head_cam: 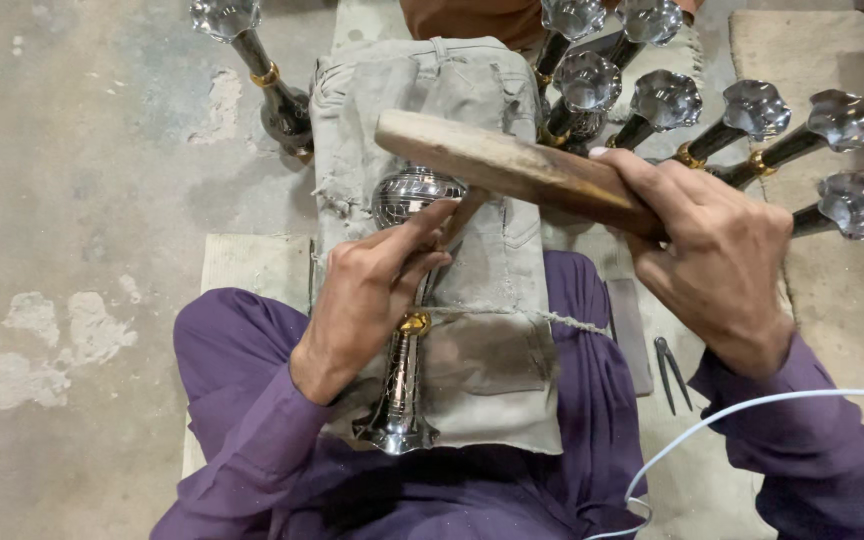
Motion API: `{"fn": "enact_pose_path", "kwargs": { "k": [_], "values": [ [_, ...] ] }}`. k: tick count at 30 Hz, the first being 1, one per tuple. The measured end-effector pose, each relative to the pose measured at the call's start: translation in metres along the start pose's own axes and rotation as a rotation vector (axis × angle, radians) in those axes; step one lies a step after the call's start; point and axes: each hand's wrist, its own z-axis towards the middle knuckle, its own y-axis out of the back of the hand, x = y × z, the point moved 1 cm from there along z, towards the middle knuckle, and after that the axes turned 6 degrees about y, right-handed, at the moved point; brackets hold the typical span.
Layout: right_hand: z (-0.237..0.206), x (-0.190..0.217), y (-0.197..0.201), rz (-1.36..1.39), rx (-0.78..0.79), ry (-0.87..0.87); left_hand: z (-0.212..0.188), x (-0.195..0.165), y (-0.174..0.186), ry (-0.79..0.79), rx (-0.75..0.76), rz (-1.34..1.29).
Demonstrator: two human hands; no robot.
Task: The person sits on the floor with a silver vase resting on a cloth cushion on their lap, holding a wooden punch against the vase surface and striking it with a wooden mallet to shape and decorate the metal. They reposition the punch repeatedly around the vase body and neck while hammering.
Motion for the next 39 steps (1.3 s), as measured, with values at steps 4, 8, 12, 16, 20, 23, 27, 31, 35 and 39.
{"fn": "enact_pose_path", "kwargs": {
  "k": [4, 8, 12, 16, 20, 23, 27, 31, 35, 39],
  "values": [
    [-0.023, -0.007, -0.025, 0.622, -0.134, -0.169, 0.004, -0.005, 0.002, -0.067, 0.052, 0.026],
    [-0.046, -0.013, -0.042, 0.126, -0.105, -0.123, 0.013, -0.009, 0.003, -0.073, 0.147, 0.09],
    [-0.068, -0.024, -0.068, 0.391, -0.002, -0.318, 0.023, -0.013, 0.003, -0.058, 0.282, 0.17],
    [-0.09, -0.029, -0.093, 0.384, -0.195, -0.351, 0.034, -0.015, 0.002, -0.051, 0.417, 0.286],
    [-0.109, -0.023, -0.117, 0.71, -0.312, -0.267, 0.039, -0.012, 0.007, -0.148, 0.478, 0.238],
    [-0.117, -0.02, -0.126, 0.504, -0.396, -0.292, 0.042, -0.009, 0.005, -0.255, 0.528, 0.286],
    [-0.116, -0.023, -0.123, 0.433, -0.319, -0.212, 0.038, -0.007, 0.002, -0.347, 0.489, 0.311],
    [-0.104, -0.03, -0.102, 0.249, -0.132, -0.313, 0.026, -0.005, 0.003, -0.081, 0.382, 0.22],
    [-0.085, -0.028, -0.075, 0.144, 0.012, -0.159, 0.013, -0.005, 0.007, -0.073, 0.221, 0.098],
    [-0.066, -0.025, -0.056, 0.026, 0.048, -0.119, 0.012, -0.005, 0.008, -0.062, 0.224, 0.081]
  ]
}}
